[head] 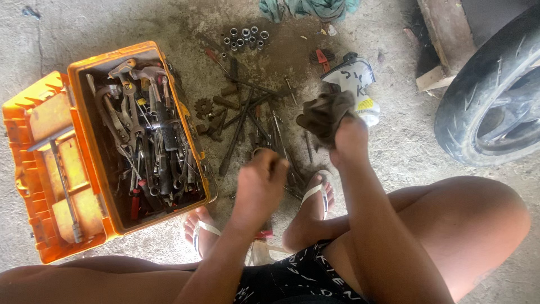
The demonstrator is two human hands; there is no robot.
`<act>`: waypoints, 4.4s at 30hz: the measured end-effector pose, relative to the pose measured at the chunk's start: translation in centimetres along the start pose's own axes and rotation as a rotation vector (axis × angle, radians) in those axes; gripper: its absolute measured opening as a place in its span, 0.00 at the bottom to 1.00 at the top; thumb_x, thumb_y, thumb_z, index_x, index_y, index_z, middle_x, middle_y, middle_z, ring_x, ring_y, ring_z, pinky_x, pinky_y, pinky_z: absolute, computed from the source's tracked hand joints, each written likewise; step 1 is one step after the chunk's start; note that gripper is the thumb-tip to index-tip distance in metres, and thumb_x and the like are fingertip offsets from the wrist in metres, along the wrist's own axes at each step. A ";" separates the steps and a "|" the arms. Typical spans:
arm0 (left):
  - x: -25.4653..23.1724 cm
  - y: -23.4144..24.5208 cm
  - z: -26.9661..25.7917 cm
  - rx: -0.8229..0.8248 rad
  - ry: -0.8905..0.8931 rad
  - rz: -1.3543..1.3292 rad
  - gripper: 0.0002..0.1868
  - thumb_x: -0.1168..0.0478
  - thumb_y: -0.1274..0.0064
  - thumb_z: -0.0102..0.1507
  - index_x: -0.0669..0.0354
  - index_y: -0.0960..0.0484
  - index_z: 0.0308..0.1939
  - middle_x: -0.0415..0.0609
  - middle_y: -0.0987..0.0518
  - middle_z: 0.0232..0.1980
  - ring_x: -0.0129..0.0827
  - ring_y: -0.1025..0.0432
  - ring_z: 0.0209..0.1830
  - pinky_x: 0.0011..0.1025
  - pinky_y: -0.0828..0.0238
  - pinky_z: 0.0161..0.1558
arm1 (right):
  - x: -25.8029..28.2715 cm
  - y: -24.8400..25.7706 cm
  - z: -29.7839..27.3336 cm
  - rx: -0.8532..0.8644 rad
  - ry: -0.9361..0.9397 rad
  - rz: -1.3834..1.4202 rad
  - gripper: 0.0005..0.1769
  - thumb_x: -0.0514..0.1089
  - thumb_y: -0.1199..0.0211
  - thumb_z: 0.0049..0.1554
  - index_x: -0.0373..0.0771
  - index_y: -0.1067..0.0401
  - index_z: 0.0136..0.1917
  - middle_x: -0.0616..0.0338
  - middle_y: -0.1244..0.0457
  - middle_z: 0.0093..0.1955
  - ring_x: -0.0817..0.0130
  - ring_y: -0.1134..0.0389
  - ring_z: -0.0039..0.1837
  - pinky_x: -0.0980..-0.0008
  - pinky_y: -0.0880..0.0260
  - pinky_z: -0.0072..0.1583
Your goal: The person sits on the floor and wipes various metal tools with a cloth. They pick up items from the floor and an orange toolbox, wipe them, and place them back down or into the box.
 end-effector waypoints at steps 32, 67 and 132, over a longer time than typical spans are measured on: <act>0.9 -0.2 1.7 -0.444 -0.540 0.586 0.05 0.65 0.42 0.50 0.58 0.21 0.28 0.56 0.20 0.40 0.51 0.23 0.41 0.46 0.24 0.42 | -7.4 -1.2 -2.6 0.534 0.394 -0.400 0.19 0.31 0.49 0.54 0.33 0.28 0.57 0.58 0.32 0.47 0.70 0.33 0.47 0.71 0.32 0.50; 1.6 7.8 1.3 0.158 0.178 0.447 0.10 0.58 0.54 0.72 0.53 0.16 0.46 0.48 0.17 0.35 0.34 0.22 0.25 0.37 0.23 0.31 | -4.3 -0.8 -0.9 0.177 0.484 -0.436 0.12 0.38 0.43 0.64 0.36 0.24 0.59 0.58 0.31 0.48 0.71 0.32 0.47 0.73 0.34 0.48; 11.9 2.2 5.7 0.366 0.321 0.129 0.12 0.60 0.46 0.60 0.63 0.15 0.44 0.52 0.17 0.35 0.37 0.25 0.33 0.36 0.28 0.37 | -5.0 -3.4 -4.0 0.699 0.493 -0.831 0.12 0.47 0.42 0.65 0.40 0.26 0.57 0.55 0.29 0.54 0.66 0.26 0.53 0.66 0.25 0.54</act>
Point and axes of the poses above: each hand's wrist, its own z-axis towards the middle knuckle, its own y-axis out of the back of the hand, x = y × z, the point moved 2 cm from there along z, towards the middle knuckle
